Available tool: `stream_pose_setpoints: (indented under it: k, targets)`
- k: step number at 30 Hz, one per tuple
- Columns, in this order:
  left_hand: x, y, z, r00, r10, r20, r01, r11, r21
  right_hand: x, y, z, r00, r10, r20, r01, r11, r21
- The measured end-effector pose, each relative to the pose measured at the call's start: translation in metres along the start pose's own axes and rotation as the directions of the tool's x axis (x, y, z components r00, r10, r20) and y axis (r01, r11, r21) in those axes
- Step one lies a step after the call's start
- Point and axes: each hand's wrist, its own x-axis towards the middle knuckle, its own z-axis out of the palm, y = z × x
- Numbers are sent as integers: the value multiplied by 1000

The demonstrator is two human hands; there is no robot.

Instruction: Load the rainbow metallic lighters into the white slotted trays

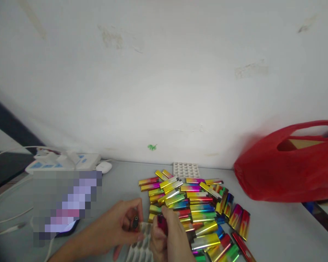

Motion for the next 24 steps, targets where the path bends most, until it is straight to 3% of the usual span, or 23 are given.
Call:
stream_pose_setpoints:
  k: [6, 16, 20, 24]
  targets:
    - [2, -7, -1, 1000, 22, 9, -22, 1000, -8, 0, 7, -4, 998, -61, -16, 60, 996, -70]
    - [-3, -1, -3, 998, -52, 27, 51, 998, 38, 7, 10, -6, 995, 86, 43, -84, 995, -50]
    - [-3, -4, -4, 997, -70, 34, 69, 997, 31, 2, 5, -3, 999, 32, 38, -30, 998, -52]
    - [-1, -9, -3, 998, -54, 28, 53, 998, 36, 0, 8, -7, 999, -12, -46, 8, 995, -98]
